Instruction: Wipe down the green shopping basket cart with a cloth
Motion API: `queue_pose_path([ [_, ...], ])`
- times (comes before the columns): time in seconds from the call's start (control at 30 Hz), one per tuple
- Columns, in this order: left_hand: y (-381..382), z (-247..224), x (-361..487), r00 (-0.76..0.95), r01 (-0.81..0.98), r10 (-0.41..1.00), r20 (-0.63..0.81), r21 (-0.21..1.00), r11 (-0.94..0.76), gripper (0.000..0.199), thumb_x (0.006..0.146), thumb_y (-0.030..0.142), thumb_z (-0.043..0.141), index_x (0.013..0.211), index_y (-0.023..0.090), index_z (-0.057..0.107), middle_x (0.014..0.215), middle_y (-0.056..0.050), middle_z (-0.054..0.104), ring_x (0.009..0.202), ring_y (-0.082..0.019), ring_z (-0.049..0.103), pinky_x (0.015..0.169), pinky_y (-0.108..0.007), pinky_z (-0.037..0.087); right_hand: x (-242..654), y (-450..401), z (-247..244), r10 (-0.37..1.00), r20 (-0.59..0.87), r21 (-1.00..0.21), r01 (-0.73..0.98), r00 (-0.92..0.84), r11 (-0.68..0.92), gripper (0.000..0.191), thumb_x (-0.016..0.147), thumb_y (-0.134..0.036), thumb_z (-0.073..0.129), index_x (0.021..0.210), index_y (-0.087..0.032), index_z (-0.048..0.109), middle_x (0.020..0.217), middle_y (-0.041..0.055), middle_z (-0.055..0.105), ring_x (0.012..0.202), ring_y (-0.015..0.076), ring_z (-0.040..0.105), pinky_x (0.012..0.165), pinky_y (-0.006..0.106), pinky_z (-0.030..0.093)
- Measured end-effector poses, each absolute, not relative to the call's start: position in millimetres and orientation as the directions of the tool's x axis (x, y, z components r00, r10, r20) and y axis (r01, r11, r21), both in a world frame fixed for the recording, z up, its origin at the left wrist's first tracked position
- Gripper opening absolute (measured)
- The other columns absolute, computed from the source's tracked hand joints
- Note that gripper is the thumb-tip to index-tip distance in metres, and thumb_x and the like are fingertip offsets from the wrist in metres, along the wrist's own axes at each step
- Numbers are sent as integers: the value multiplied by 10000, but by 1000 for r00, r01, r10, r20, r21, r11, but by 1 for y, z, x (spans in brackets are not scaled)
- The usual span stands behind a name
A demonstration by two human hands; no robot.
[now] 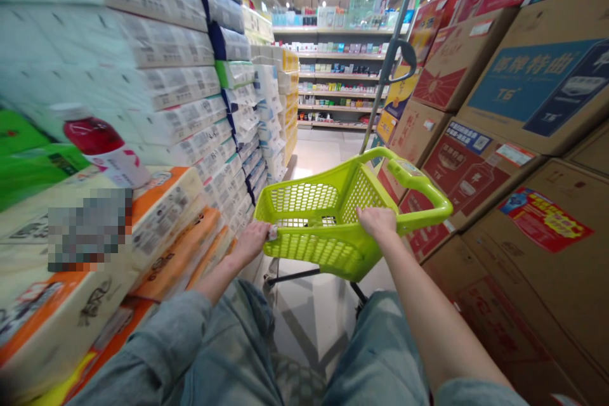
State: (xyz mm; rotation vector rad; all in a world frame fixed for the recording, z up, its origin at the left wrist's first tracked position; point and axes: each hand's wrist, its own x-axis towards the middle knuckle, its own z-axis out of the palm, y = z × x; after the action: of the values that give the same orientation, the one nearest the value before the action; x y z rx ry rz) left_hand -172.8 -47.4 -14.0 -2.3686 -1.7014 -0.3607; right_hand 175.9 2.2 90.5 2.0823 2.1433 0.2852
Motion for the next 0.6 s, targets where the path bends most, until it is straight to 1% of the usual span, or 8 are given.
queue_pose_path([
  [0.1, -55, -12, -171, 322, 944, 893, 314, -42, -326, 201, 892, 157, 340, 965, 165, 527, 899, -68, 563, 860, -209, 501, 834, -351, 390, 163, -4, 81, 988, 126, 262, 964, -88, 52, 674, 946, -439, 158, 844, -93, 727, 832, 173, 706, 862, 274, 661, 769, 377, 408],
  [0.17, -60, -11, -169, 320, 945, 894, 312, -46, -323, 204, 898, 163, 329, 942, 169, 529, 886, -66, 559, 840, -204, 500, 829, -348, 386, 153, -7, 76, 984, 143, 254, 965, -103, 64, 682, 942, -454, 169, 812, -92, 732, 813, 176, 706, 854, 273, 660, 788, 384, 390],
  [0.23, -65, -10, -167, 316, 947, 899, 304, -43, -318, 213, 903, 168, 319, 941, 168, 529, 888, -68, 559, 839, -200, 502, 831, -345, 383, 144, -8, 72, 988, 117, 239, 969, -99, 69, 692, 938, -469, 167, 806, -95, 734, 824, 179, 706, 851, 270, 659, 796, 389, 378],
  [0.33, -69, -10, -164, 301, 952, 908, 291, -33, -305, 215, 904, 168, 318, 950, 158, 528, 898, -78, 561, 847, -205, 503, 824, -351, 381, 136, -7, 72, 995, 39, 222, 972, -93, 82, 699, 936, -474, 153, 830, -103, 735, 858, 182, 705, 859, 265, 657, 808, 398, 363],
  [0.5, -74, -6, -157, 304, 951, 915, 266, -39, -305, 200, 895, 148, 325, 915, 153, 524, 893, -82, 563, 831, -212, 502, 802, -359, 384, 139, -4, 77, 995, -33, 241, 966, -90, 95, 671, 935, -462, 164, 894, -102, 729, 912, 181, 700, 917, 270, 642, 854, 413, 328],
  [0.6, -76, -3, -150, 312, 948, 919, 240, -18, -317, 169, 890, 154, 347, 904, 159, 516, 888, -76, 565, 836, -213, 507, 790, -357, 388, 143, 0, 79, 996, -54, 252, 964, -76, 87, 636, 935, -440, 177, 921, -117, 725, 941, 177, 698, 936, 265, 633, 882, 430, 300],
])
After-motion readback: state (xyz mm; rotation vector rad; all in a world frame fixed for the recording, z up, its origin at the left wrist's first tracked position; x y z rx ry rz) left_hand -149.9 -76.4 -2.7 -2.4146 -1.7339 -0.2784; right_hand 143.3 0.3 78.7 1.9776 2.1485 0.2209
